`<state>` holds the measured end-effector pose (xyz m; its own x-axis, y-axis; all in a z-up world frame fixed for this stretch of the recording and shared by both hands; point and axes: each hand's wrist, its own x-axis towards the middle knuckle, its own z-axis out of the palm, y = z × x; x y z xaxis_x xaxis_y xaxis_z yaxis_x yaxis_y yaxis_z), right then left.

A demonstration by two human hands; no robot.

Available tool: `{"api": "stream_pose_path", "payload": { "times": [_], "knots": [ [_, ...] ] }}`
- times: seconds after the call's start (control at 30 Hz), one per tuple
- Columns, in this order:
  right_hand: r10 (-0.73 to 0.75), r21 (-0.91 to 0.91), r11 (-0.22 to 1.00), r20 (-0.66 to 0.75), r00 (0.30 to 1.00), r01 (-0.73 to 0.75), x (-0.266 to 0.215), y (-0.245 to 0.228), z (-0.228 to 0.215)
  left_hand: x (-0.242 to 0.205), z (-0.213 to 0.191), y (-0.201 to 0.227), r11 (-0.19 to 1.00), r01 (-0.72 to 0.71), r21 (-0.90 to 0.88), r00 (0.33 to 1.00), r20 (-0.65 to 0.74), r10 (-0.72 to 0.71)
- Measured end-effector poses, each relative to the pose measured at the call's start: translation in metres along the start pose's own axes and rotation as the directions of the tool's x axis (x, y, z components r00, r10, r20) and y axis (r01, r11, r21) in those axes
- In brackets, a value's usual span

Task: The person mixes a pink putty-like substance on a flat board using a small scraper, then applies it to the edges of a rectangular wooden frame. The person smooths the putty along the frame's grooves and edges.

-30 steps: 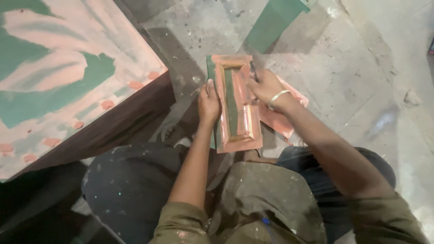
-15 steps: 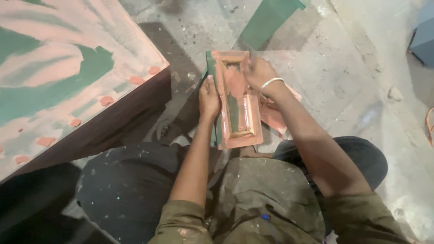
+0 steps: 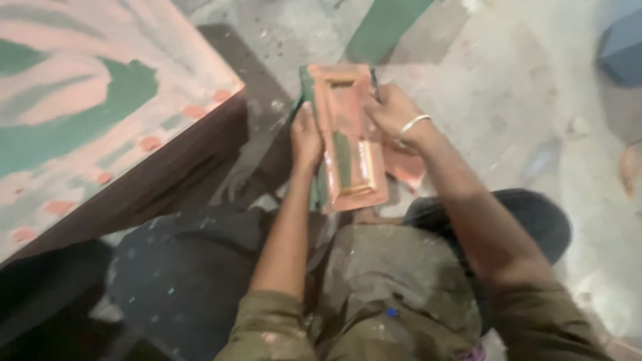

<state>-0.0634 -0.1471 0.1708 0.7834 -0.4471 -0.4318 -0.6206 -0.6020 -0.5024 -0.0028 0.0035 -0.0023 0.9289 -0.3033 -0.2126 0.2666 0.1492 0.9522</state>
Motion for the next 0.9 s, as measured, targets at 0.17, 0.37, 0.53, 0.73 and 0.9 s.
{"api": "stream_pose_path", "payload": {
  "times": [0.17,0.37,0.53,0.73,0.9],
  "knots": [
    [-0.476,-0.332,0.828,0.01,0.88,0.452,-0.02,0.005,0.063,0.001,0.003,-0.004,0.972,0.121,-0.202,0.991,0.075,-0.108],
    [-0.201,0.109,0.974,0.032,0.979,0.197,-0.018,0.01,0.069,0.0,-0.007,-0.008,0.926,0.243,-0.29,0.968,0.137,-0.211],
    [-0.217,-0.267,0.943,-0.037,0.975,0.2,-0.017,0.024,0.048,-0.001,0.001,-0.009,0.94,0.208,-0.27,0.975,0.132,-0.178],
    [-0.101,0.087,0.991,-0.022,0.995,0.102,-0.027,-0.002,0.066,0.001,-0.005,-0.009,0.932,0.251,-0.263,0.967,0.122,-0.226],
    [0.145,0.123,0.98,0.106,0.984,-0.157,-0.064,0.012,0.038,0.004,-0.003,-0.013,0.96,0.142,-0.24,0.989,0.07,-0.128]
  ]
}}
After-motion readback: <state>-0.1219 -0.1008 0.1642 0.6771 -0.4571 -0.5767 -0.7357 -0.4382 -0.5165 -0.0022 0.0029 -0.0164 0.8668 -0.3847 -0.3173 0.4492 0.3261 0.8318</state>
